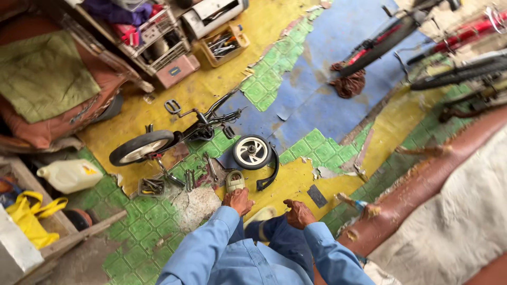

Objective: The person sits on the floor of a repair shop working on a small children's bicycle. They first fit a small part near the handlebar stem, then align a black plastic chain guard against the frame and thread its fasteners by hand, holding the guard in place while tightening it.

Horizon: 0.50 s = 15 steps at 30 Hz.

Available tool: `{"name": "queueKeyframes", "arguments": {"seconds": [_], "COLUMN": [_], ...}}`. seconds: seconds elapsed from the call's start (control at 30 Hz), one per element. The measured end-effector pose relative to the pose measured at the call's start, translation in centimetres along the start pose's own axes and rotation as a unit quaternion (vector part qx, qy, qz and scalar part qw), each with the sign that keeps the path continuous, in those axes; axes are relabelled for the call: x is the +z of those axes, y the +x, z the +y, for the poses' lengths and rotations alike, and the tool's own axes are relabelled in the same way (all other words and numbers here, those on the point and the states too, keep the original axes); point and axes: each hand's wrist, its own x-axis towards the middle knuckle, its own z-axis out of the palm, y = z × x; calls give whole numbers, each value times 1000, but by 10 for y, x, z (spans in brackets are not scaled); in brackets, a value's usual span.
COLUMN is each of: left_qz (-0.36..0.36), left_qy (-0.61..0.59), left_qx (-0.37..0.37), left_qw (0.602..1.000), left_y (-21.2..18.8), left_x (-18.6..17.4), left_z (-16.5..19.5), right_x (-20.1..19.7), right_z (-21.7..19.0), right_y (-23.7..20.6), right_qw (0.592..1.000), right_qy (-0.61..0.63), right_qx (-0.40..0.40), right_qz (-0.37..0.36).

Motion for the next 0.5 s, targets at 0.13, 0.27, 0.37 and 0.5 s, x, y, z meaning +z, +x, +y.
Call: {"name": "queueKeyframes", "arguments": {"seconds": [0.13, 0.27, 0.37, 0.5], "left_qz": [-16, -62, -166, -30], "left_qy": [-26, -46, -31, -30], "left_qx": [-16, -24, -68, 5], "left_qw": [999, 997, 983, 999], "left_y": [1, 0, -13, -34], "left_x": [9, 35, 62, 96], "left_z": [-1, 6, 23, 52], "right_x": [-5, -12, -20, -45], "right_z": [3, 16, 28, 51], "right_y": [9, 17, 17, 19], "right_qw": [997, 984, 971, 943], "right_qy": [-17, -39, -92, -155], "right_qx": [-50, -134, -81, -89], "right_qz": [-51, -111, -207, -279]}}
